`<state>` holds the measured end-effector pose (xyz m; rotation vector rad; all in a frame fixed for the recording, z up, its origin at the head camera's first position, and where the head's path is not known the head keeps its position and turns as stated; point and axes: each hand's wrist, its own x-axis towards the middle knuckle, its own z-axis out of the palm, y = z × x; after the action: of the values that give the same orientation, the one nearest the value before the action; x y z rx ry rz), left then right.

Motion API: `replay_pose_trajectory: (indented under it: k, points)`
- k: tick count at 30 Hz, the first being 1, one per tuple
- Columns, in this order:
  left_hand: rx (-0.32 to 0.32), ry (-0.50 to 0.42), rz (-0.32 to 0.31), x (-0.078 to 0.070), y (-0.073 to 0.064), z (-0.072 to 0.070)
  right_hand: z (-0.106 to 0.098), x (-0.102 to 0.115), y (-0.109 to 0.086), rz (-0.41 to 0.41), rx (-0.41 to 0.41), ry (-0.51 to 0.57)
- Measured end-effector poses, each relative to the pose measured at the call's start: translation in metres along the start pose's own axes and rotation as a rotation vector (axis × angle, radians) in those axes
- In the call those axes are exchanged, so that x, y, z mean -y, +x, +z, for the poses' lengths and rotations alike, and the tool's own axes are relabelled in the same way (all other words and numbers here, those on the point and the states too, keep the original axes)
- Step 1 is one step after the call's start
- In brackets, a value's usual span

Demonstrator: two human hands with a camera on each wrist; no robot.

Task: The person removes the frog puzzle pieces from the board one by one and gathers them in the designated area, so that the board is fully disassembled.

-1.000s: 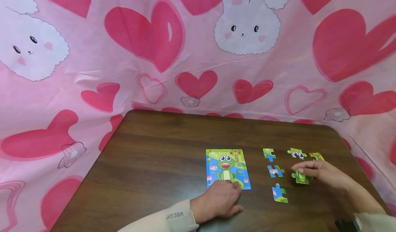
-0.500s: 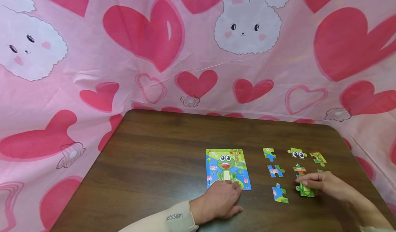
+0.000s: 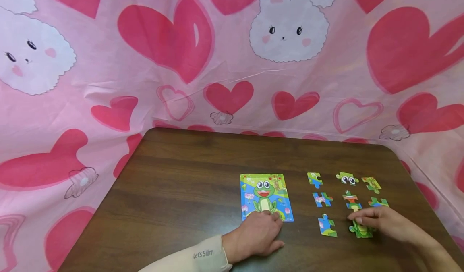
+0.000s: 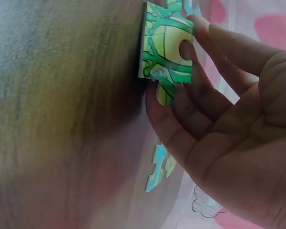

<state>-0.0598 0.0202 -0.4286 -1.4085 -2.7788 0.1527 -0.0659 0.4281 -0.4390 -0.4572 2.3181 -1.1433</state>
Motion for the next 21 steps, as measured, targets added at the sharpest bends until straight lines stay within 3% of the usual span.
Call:
replay_pose_trajectory:
  k: [9, 21]
  points:
    - [0.023, -0.031, -0.003, 0.0015, -0.0004, -0.0001, -0.0038, 0.0045, -0.0036, 0.039, -0.015, -0.017]
    - [-0.004, -0.020, 0.007, 0.0016, -0.0011, 0.0004, -0.0058, 0.0017, -0.0087, -0.036, 0.025, 0.083]
